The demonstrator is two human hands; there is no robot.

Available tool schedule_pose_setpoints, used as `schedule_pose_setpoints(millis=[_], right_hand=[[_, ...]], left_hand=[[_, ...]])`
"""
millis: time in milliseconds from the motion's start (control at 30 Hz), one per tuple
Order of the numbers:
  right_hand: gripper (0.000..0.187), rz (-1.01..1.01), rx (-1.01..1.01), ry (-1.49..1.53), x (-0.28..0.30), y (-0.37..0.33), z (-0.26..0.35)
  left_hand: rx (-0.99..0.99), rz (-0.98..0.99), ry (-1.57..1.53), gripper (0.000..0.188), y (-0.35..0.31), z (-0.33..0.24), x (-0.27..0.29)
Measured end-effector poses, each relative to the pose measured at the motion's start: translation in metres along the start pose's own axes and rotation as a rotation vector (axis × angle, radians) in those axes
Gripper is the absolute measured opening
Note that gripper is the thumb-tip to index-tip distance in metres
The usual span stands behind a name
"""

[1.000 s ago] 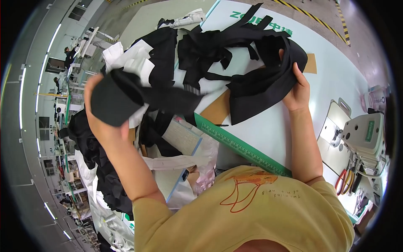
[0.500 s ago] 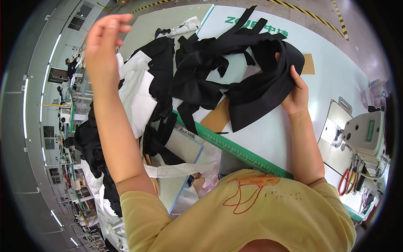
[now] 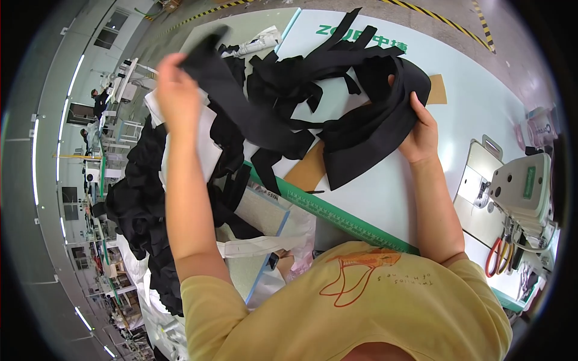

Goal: Sorting and manual preparation of fabric components at a workstation.

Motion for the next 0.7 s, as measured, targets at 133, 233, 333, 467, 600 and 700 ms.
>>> schedule_pose_setpoints(millis=[133, 233, 333, 467, 600, 700], right_hand=[[0.042, -0.017, 0.007, -0.002, 0.005, 0.000, 0.002], [0.042, -0.008, -0.006, 0.011, -0.002, 0.001, -0.002], [0.042, 0.014, -0.003, 0.014, -0.003, 0.000, -0.001], [0.042, 0.041, -0.005, 0.000, -0.004, 0.001, 0.000], [0.042, 0.133, -0.024, 0.032, 0.002, -0.002, 0.007], [0.042, 0.168, -0.055, 0.092, -0.013, 0.002, -0.001]], left_hand=[[0.325, -0.519, -0.845, 0.029, 0.029, 0.028, 0.095], [0.179, -0.614, -0.644, 0.032, 0.017, -0.003, 0.192], [-0.088, 0.208, -1.429, 0.022, -0.007, -0.061, 0.197], [0.034, 0.664, -1.553, 0.018, -0.062, -0.087, 0.168], [-0.073, 1.565, -1.941, 0.034, -0.137, -0.105, 0.112], [-0.325, 1.982, -1.564, 0.044, -0.229, -0.102, 0.144]])
Point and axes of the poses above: each hand's wrist, its own y-axis towards the middle knuckle, its own x-axis out of the back of the hand, z = x × y, the point moved 9 cm from there along y, towards the middle knuckle, and after that the axes turned 2 degrees about y, right-handed, at the moved point
